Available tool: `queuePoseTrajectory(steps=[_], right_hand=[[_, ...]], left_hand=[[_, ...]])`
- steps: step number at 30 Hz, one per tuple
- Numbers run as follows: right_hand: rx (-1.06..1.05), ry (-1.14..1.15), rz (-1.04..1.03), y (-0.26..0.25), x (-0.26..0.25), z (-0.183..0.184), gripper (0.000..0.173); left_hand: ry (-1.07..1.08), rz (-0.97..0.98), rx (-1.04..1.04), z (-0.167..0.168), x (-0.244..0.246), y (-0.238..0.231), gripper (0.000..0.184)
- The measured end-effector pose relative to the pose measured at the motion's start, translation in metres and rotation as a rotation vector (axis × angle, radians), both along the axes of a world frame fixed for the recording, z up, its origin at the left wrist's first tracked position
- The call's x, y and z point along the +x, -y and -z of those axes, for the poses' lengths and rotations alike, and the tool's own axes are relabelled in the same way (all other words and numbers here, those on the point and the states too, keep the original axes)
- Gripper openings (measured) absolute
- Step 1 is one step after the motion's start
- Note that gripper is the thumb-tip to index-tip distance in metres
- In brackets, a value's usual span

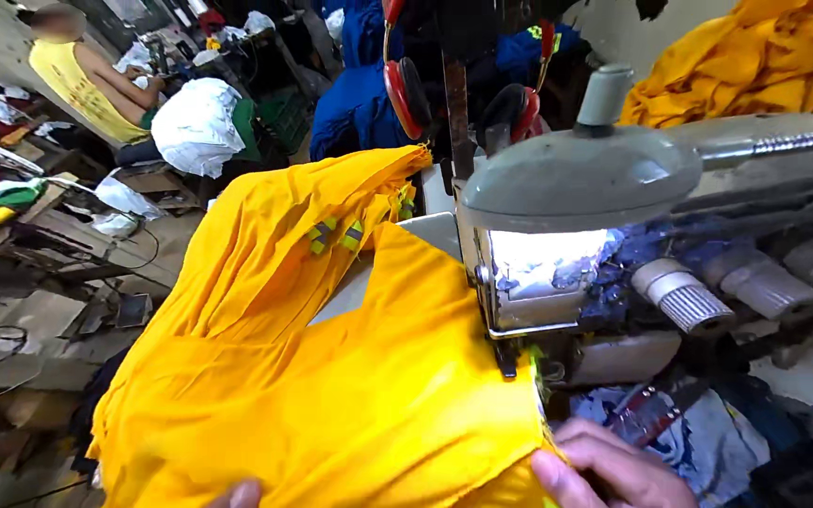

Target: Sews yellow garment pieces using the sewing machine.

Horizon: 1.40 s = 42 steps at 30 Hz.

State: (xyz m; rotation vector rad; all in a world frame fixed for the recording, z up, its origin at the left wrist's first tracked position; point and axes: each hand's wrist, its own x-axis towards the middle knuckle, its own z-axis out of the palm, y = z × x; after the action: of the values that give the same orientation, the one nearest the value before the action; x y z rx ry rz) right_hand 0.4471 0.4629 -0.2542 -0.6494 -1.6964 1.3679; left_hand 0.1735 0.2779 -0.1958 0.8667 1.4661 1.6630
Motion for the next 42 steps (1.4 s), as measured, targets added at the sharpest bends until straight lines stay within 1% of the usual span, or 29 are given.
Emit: queuePoseTrajectory(steps=[2, 3, 4, 5, 7, 8, 9, 11, 12, 14, 16, 18, 20, 21, 23, 24, 26, 27, 28, 31, 33, 34, 35, 36, 38, 39, 40, 41, 42], right_hand=[[-0.016, -0.011, 0.049, -0.007, -0.008, -0.005, 0.019], [-0.030, -0.015, 0.065, -0.007, -0.010, -0.007, 0.019], [-0.051, -0.016, 0.070, -0.005, -0.010, -0.009, 0.017], [-0.071, -0.016, 0.058, -0.004, -0.007, -0.011, 0.014], [-0.108, -0.001, 0.012, 0.001, 0.002, -0.012, 0.009], [-0.122, 0.023, -0.015, 0.005, 0.007, -0.011, 0.014], [-0.117, 0.062, -0.030, 0.008, 0.011, -0.009, 0.024], [-0.061, 0.157, 0.013, 0.015, 0.010, -0.005, 0.040], [-0.021, 0.210, 0.073, 0.018, 0.007, -0.005, 0.040], [0.076, 0.281, 0.197, 0.021, 0.000, -0.002, 0.028], [0.146, 0.262, 0.252, 0.018, -0.003, 0.003, 0.017], [0.148, 0.208, 0.230, 0.016, -0.001, 0.010, 0.027], [0.149, 0.185, 0.248, 0.017, -0.004, 0.015, 0.034], [0.174, 0.209, 0.290, 0.020, -0.009, 0.015, 0.038], [0.262, 0.339, 0.407, 0.026, -0.018, 0.014, 0.053], [0.316, 0.389, 0.466, 0.026, -0.022, 0.014, 0.050], [0.350, 0.401, 0.509, 0.022, -0.020, 0.014, 0.031], [0.309, 0.355, 0.481, 0.020, -0.016, 0.013, 0.023], [0.225, 0.274, 0.415, 0.019, -0.013, 0.010, 0.019], [-0.204, -0.052, 0.063, 0.023, -0.010, 0.005, 0.028], [-0.444, -0.193, -0.063, 0.029, -0.014, 0.005, 0.033], [-0.491, -0.209, -0.093, 0.032, -0.014, 0.005, 0.036], [-0.482, -0.189, -0.115, 0.035, -0.012, 0.006, 0.042], [-0.434, -0.140, -0.107, 0.037, -0.009, 0.007, 0.046], [-0.321, 0.011, -0.038, 0.043, -0.002, 0.011, 0.035], [-0.296, 0.080, -0.018, 0.048, 0.003, 0.014, 0.028], [-0.281, 0.134, -0.022, 0.053, 0.010, 0.017, 0.023], [-0.270, 0.176, -0.033, 0.057, 0.017, 0.019, 0.019], [-0.252, 0.204, -0.049, 0.060, 0.024, 0.022, 0.016]], left_hand=[[-0.241, -0.023, 0.041, -0.027, -0.030, -0.036, 0.016], [-0.351, 0.010, 0.046, -0.034, -0.053, -0.051, 0.018], [-0.413, 0.083, 0.021, -0.036, -0.074, -0.064, 0.027], [-0.449, 0.142, -0.064, -0.033, -0.082, -0.071, 0.037], [-0.541, 0.251, -0.302, -0.016, -0.061, -0.065, 0.046], [-0.573, 0.290, -0.398, -0.003, -0.035, -0.057, 0.048], [-0.562, 0.291, -0.425, 0.011, -0.004, -0.049, 0.045], [-0.469, 0.210, -0.340, 0.040, 0.044, -0.035, 0.015], [-0.426, 0.158, -0.287, 0.046, 0.055, -0.029, 0.007], [-0.377, 0.090, -0.182, 0.036, 0.053, -0.017, 0.011], [-0.438, 0.052, -0.158, 0.013, 0.039, -0.004, 0.012], [-0.589, 0.001, -0.279, 0.005, 0.041, 0.001, 0.014], [-0.720, -0.025, -0.461, 0.028, 0.066, -0.006, 0.031], [-0.772, -0.074, -0.489, 0.048, 0.081, -0.012, 0.033], [-0.888, -0.192, -0.416, 0.077, 0.094, -0.018, 0.025], [-0.872, -0.193, -0.363, 0.080, 0.091, -0.015, 0.020], [-0.816, -0.130, -0.273, 0.068, 0.076, 0.004, 0.017], [-0.810, -0.115, -0.241, 0.057, 0.067, 0.016, 0.017], [-0.799, -0.121, -0.214, 0.047, 0.057, 0.027, 0.017], [-0.740, -0.219, -0.194, 0.028, 0.037, 0.043, 0.021], [-0.601, -0.348, -0.163, 0.036, 0.036, 0.033, 0.022], [-0.500, -0.410, -0.139, 0.043, 0.040, 0.024, 0.022], [-0.432, -0.449, -0.133, 0.051, 0.046, 0.018, 0.022], [-0.426, -0.467, -0.158, 0.059, 0.053, 0.014, 0.025], [-0.505, -0.479, -0.259, 0.078, 0.071, 0.008, 0.039], [-0.572, -0.478, -0.292, 0.092, 0.078, 0.006, 0.042], [-0.653, -0.487, -0.299, 0.104, 0.082, 0.005, 0.038], [-0.696, -0.500, -0.291, 0.108, 0.082, 0.004, 0.028], [-0.679, -0.492, -0.284, 0.105, 0.079, 0.005, 0.020]])
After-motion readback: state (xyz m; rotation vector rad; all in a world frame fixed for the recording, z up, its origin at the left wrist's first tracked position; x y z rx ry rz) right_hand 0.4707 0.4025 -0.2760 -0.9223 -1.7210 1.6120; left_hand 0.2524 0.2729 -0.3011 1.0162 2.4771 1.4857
